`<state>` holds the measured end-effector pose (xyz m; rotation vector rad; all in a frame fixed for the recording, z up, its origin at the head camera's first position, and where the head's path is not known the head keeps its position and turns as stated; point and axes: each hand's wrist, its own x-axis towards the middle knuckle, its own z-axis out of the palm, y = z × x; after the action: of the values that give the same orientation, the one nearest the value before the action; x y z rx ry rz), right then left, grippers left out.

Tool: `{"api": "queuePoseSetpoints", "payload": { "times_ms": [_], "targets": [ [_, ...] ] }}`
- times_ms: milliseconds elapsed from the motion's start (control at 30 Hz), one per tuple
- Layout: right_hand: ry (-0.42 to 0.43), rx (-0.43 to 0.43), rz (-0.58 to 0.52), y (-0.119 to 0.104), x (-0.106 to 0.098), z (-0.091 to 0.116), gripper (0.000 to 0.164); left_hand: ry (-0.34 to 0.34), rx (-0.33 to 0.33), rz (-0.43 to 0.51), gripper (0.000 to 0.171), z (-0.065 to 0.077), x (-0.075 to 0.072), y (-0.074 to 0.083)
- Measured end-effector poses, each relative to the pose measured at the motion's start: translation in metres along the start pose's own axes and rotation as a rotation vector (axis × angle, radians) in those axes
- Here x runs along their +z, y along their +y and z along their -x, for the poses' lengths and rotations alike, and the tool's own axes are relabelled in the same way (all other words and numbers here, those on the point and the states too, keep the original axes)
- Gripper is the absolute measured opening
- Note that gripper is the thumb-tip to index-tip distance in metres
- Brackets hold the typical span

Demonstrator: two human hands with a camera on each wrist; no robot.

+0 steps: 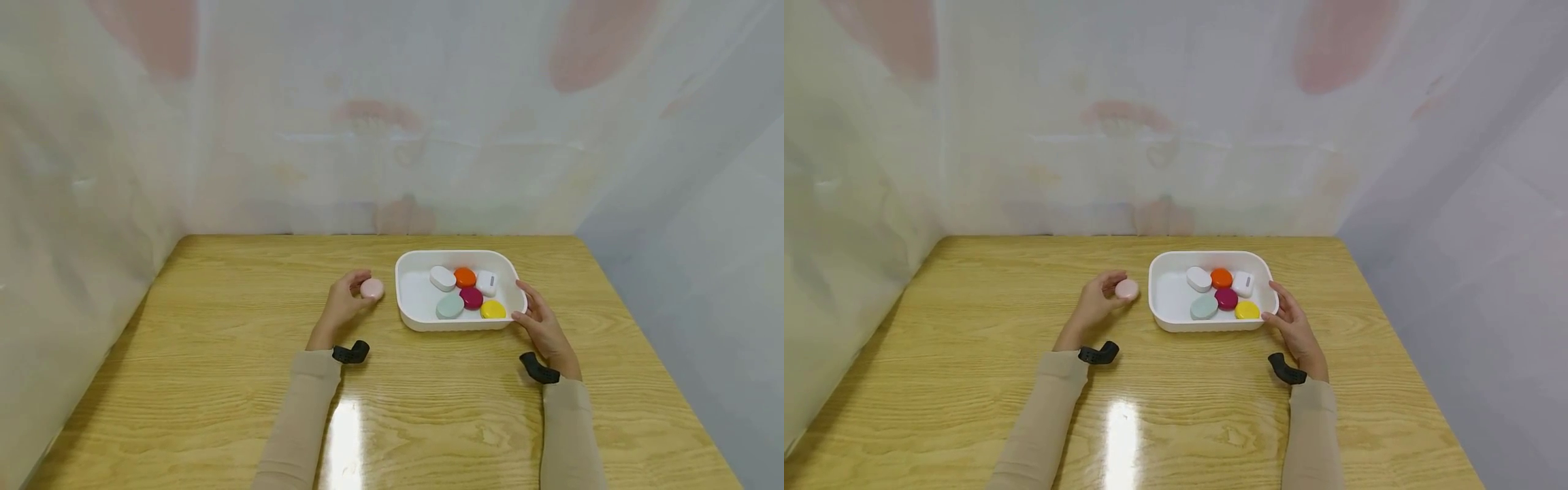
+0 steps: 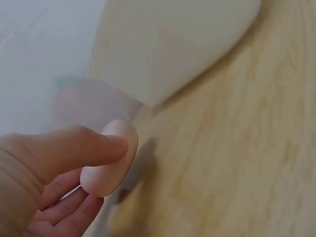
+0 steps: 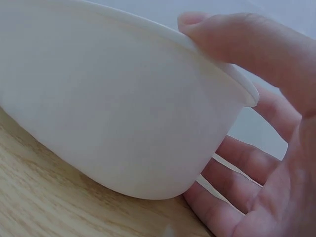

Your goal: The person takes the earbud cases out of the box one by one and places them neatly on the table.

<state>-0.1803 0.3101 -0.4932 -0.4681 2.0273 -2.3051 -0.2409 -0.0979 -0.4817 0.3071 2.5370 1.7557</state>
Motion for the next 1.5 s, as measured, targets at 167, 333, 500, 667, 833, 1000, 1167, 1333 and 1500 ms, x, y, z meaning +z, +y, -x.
{"api": "queuePoseSetpoints", "payload": {
  "times_ms": [167, 333, 500, 667, 833, 1000, 1167, 1333, 1500],
  "targets": [
    [0.0, 0.005, 0.01, 0.0, 0.0, -0.001, 0.066, 0.006, -0.017, 0.008, 0.056, -0.001, 0.0, -0.007],
    [-0.003, 0.003, 0.004, 0.002, 0.0, -0.002, 0.066, 0.01, -0.025, 0.009, 0.056, -0.001, 0.0, -0.009],
    [-0.001, 0.014, 0.007, 0.002, 0.0, -0.002, 0.066, 0.01, -0.015, -0.008, 0.055, 0.0, 0.001, -0.007],
    [-0.002, 0.009, -0.002, 0.001, 0.001, -0.002, 0.066, 0.01, -0.02, -0.025, 0.055, 0.001, -0.001, -0.007],
    [0.007, 0.024, 0.014, -0.001, 0.002, -0.002, 0.067, 0.043, -0.017, -0.066, 0.055, 0.003, -0.007, -0.002],
    [0.032, 0.054, 0.036, -0.003, 0.004, -0.002, 0.067, 0.058, 0.044, -0.058, 0.053, 0.005, -0.012, 0.012],
    [0.02, 0.032, 0.02, -0.003, 0.005, -0.001, 0.067, 0.038, 0.088, -0.01, 0.048, 0.008, -0.008, 0.033],
    [0.016, 0.03, 0.015, -0.002, 0.004, -0.002, 0.067, 0.016, 0.154, -0.016, 0.044, 0.01, 0.009, 0.055],
    [0.014, 0.049, 0.023, -0.002, 0.004, -0.002, 0.066, -0.1, 0.243, -0.043, 0.042, 0.01, 0.038, 0.068]
  ]
}}
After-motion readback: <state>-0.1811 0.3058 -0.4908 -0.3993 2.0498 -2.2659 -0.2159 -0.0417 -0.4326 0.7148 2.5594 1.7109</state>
